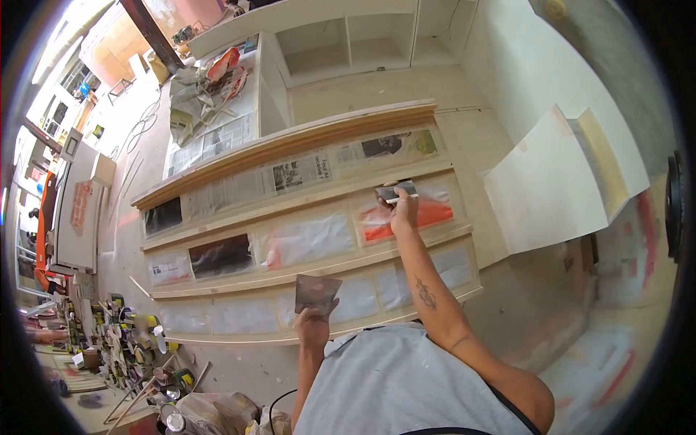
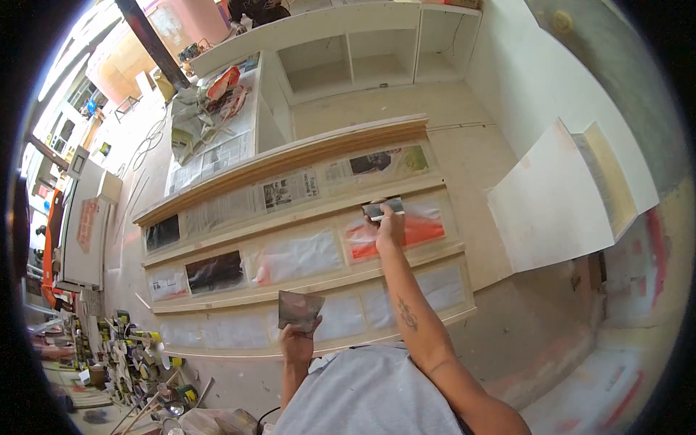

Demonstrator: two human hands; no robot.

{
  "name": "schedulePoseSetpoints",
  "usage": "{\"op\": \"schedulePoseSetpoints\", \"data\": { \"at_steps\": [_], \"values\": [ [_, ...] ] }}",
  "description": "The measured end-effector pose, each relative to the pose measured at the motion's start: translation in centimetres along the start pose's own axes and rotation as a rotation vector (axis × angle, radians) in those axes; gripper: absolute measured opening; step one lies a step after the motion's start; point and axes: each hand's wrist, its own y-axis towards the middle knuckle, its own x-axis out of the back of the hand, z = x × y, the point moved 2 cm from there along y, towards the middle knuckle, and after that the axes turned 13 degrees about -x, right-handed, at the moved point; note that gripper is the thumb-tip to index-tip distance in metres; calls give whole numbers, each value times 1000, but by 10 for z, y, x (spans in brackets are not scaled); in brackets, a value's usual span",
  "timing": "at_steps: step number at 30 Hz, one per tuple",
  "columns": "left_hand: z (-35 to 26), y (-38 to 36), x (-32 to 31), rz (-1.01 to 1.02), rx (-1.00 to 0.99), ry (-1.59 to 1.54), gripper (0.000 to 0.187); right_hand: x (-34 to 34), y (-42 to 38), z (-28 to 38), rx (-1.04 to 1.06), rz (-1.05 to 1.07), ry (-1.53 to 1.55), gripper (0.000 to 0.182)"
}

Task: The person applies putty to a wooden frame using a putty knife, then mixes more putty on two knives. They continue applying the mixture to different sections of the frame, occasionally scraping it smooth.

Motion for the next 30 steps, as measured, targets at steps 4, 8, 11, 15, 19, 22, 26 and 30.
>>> {"op": "schedulePoseSetpoints", "data": {
  "at_steps": [4,8,11,15,19,22,26,30],
  "values": [
    [2,-7,-21,0,-7,57,57,17,-15,14,16,-21,-5,28],
    [4,-11,-20,-15,28,56,57,15,6,28,23,-52,-34,29],
    [7,-9,-14,-7,45,60,56,14,5,41,100,51,-101,25],
    [5,-11,-25,-24,26,76,56,31,-6,52,85,-28,-124,22],
    [9,-8,-21,-9,49,80,57,36,16,55,81,-28,-92,25],
    [12,-9,-17,-9,57,83,58,37,0,65,139,5,-70,25],
    [14,-12,-18,-46,31,69,57,55,10,72,125,-67,-99,24],
    [12,-15,-6,-21,42,53,55,60,25,76,148,-137,-259,26]
  ]
}}
